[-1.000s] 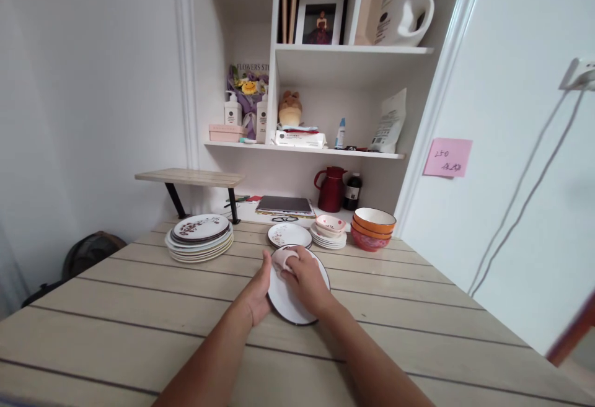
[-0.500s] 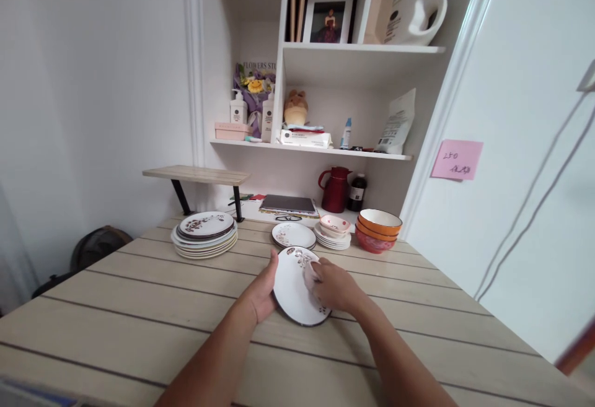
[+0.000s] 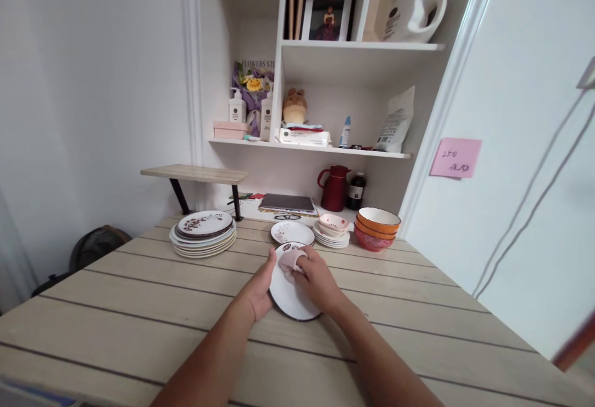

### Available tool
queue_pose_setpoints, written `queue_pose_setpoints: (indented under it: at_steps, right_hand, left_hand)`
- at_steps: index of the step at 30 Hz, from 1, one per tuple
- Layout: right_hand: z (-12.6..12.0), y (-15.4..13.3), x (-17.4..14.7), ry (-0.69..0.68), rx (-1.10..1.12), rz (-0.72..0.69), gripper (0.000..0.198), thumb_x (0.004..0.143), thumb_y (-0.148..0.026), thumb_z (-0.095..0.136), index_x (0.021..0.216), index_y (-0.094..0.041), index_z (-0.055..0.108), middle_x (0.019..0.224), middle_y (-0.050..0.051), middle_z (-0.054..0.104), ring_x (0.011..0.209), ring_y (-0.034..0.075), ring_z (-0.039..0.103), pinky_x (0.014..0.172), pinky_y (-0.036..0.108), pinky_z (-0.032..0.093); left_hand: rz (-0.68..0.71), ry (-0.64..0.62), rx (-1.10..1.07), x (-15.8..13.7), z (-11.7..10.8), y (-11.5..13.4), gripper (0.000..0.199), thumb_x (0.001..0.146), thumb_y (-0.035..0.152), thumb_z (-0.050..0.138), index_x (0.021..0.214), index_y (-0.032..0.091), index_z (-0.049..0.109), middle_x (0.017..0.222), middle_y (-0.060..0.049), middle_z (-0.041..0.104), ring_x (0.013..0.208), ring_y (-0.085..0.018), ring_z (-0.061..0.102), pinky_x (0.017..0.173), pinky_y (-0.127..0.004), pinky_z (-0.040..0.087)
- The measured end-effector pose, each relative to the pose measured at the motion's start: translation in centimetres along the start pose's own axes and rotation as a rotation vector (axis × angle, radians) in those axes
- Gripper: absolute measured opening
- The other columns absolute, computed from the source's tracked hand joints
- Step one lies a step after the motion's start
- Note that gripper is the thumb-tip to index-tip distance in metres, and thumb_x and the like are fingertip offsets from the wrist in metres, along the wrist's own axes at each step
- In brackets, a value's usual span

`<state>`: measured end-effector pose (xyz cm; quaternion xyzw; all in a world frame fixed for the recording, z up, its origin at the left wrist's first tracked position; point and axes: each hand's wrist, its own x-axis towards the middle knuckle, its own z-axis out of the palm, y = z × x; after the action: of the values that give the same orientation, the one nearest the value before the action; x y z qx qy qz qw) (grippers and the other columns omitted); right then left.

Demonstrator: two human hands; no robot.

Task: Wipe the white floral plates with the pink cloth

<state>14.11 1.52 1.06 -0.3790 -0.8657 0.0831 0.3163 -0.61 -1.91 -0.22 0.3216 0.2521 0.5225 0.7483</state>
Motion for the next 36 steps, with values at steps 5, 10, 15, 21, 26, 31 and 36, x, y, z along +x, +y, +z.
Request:
queue_pose_setpoints:
  at_steps: [5,10,15,21,26,31,36]
  right_hand:
    - [-1.5,2.0,0.0,0.010,-0.059,0.192,0.013,0.081,-0.017,0.049,0.088,-0.018,0.060,0.104,0.009,0.054,0.088,0.020,0.051,0.076,0.030,0.037]
    - [-3.0,2.3,-1.2,-0.152,-0.027,0.240,0.008,0.074,-0.021,0.055,0.082,-0.019,0.057,0.082,0.003,0.060,0.070,0.016,0.052,0.061,0.025,0.034]
    - [-2.4,0.2,-1.6,-0.280,0.080,0.132,0.011,0.072,-0.020,0.058,0.083,-0.021,0.057,0.078,-0.001,0.062,0.070,0.015,0.055,0.061,0.023,0.037]
    - [-0.1,-0.8,-0.4,-0.073,0.045,0.045,0.007,0.081,-0.027,0.055,0.080,-0.020,0.058,0.096,0.004,0.057,0.085,0.017,0.055,0.074,0.027,0.041]
    - [-0.6,0.9,0.3,-0.010,-0.062,0.172,0.013,0.086,-0.028,0.051,0.088,-0.019,0.059,0.106,0.008,0.056,0.087,0.018,0.056,0.073,0.027,0.038]
    - [-2.6,2.2,-0.4,-0.092,-0.115,0.282,0.014,0.082,-0.032,0.053,0.084,-0.019,0.058,0.087,0.007,0.061,0.072,0.019,0.055,0.060,0.026,0.031]
    - [-4.0,1.6,-1.6,-0.312,-0.019,0.212,0.010,0.073,-0.029,0.060,0.079,-0.021,0.060,0.070,0.000,0.062,0.060,0.015,0.052,0.054,0.025,0.030]
  left_hand:
    - [-0.018,0.001,0.012,-0.3,0.1,0.0,0.071,0.081,0.063,0.045,0.134,0.016,0.046,0.123,-0.015,0.062,0.118,-0.027,0.055,0.106,-0.041,0.033]
    - [-0.045,-0.022,0.009,-0.3,-0.1,-0.2,0.075,0.080,0.066,0.043,0.133,0.013,0.047,0.125,-0.018,0.060,0.120,-0.030,0.053,0.107,-0.045,0.031]
    - [-0.027,-0.047,-0.007,-0.1,-0.3,-0.2,0.074,0.080,0.065,0.043,0.131,0.012,0.049,0.122,-0.018,0.062,0.116,-0.030,0.056,0.104,-0.045,0.035]
    - [0.017,-0.037,-0.020,0.3,-0.4,-0.3,0.067,0.082,0.061,0.045,0.129,0.014,0.051,0.115,-0.015,0.067,0.108,-0.026,0.062,0.099,-0.039,0.041]
    - [0.005,-0.015,0.000,0.2,-0.2,-0.3,0.068,0.082,0.062,0.044,0.132,0.016,0.048,0.119,-0.015,0.065,0.112,-0.026,0.060,0.102,-0.041,0.038]
    - [-0.037,-0.009,0.025,-0.4,0.2,-0.2,0.072,0.081,0.064,0.044,0.132,0.014,0.049,0.122,-0.016,0.063,0.117,-0.028,0.056,0.105,-0.043,0.034]
    - [-0.053,-0.026,0.025,-0.4,0.1,-0.2,0.074,0.080,0.066,0.043,0.131,0.014,0.049,0.123,-0.017,0.062,0.118,-0.030,0.055,0.106,-0.045,0.033]
